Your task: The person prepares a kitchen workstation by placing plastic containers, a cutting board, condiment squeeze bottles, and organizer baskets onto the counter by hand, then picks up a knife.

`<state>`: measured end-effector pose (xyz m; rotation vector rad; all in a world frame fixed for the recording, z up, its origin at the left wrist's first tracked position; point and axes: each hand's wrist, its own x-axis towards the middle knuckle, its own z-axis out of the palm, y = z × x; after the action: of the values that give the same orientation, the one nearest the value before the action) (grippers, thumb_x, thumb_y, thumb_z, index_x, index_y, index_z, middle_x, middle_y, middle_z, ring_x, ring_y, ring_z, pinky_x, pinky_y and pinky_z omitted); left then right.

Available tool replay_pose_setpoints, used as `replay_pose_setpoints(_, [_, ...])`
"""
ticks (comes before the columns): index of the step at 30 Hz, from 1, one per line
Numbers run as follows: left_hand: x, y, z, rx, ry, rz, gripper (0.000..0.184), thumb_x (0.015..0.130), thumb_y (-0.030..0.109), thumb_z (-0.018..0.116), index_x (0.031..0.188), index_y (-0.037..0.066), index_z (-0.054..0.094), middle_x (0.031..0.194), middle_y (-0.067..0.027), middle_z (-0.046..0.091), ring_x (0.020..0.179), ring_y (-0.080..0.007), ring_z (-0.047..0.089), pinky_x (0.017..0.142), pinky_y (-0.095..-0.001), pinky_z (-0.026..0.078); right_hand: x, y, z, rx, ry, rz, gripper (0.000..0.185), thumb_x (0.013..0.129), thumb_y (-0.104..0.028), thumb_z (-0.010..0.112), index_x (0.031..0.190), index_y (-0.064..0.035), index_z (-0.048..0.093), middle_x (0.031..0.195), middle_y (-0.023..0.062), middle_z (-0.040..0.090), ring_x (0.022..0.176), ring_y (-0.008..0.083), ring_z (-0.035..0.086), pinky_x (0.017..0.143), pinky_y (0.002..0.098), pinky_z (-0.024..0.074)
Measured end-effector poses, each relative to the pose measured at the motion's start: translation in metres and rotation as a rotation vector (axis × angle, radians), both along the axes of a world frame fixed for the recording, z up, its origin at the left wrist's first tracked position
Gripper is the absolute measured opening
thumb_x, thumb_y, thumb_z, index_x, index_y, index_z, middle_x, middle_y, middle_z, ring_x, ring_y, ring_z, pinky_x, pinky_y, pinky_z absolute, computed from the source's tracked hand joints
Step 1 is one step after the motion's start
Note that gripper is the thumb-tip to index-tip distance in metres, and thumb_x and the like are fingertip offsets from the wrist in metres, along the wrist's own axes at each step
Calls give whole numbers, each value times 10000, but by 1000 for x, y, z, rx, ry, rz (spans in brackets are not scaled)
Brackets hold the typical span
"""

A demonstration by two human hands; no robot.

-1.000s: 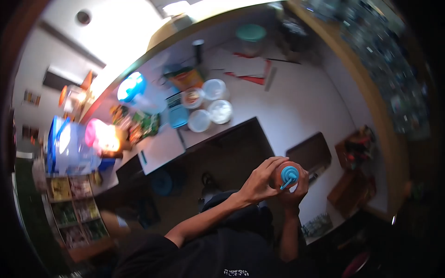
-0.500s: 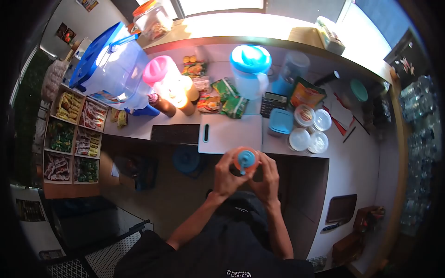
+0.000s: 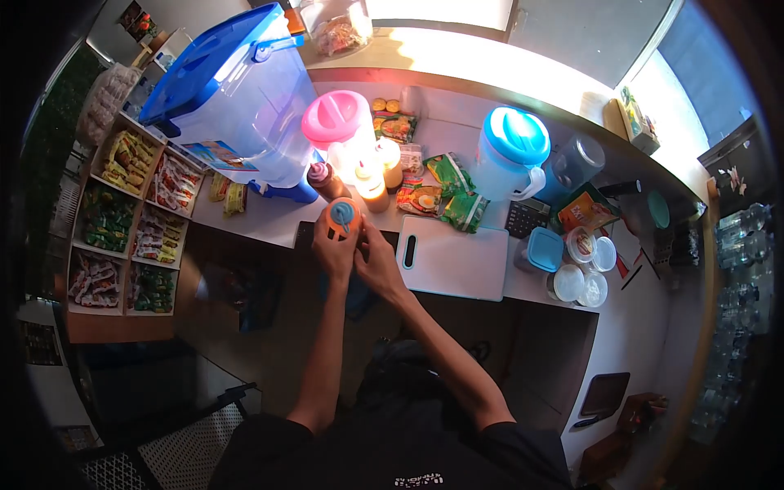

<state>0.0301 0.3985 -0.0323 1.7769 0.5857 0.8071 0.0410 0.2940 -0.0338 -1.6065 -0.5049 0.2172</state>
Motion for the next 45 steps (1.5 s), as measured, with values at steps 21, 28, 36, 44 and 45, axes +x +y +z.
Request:
replay_pose_setpoints(21, [53,48,-43,275,35,56,641,674,220,888,1225,24,626,1177,-142,626,1112,-318,595,976,-414,468,13,-35,-59,55,443,23,545,926,-152,654,1407,2,449,1305,180,614,1184,241,615,994,345,490])
replay_pose_setpoints(28, [52,47,-53,186,18,46,712,697,211,892,1303,25,568,1251,-158,583,1178,-298,566,992,-432,482,-12,-143,-62,185,663,19,485,966,-234,629,1376,-12,492,1281,142,623,1142,205,616,959,342,496])
replay_pose_setpoints(36, [-34,-14,-89,130,-34,-96,255,932,142,668,1125,-13,610,1074,-118,620,959,-194,619,801,-333,514,-143,-285,-63,532,786,-606,460,960,-286,603,1316,0,542,1230,151,643,1080,223,647,932,353,516])
replay_pose_setpoints(44, [-103,-153,-88,-309,478,-1157,278,1027,184,506,977,-34,671,904,-100,702,837,-152,665,778,-291,504,-408,-344,-250,-258,1207,-1397,241,922,-237,634,1070,-56,690,928,123,726,878,190,700,777,319,561])
replay_pose_setpoints(45, [-97,-168,-84,-286,505,-1284,326,1052,210,456,1033,-32,673,924,-106,709,871,-153,669,803,-286,506,-435,-333,-251,-385,1286,-1383,270,878,-263,666,1044,-54,706,1008,150,717,942,250,694,831,365,553])
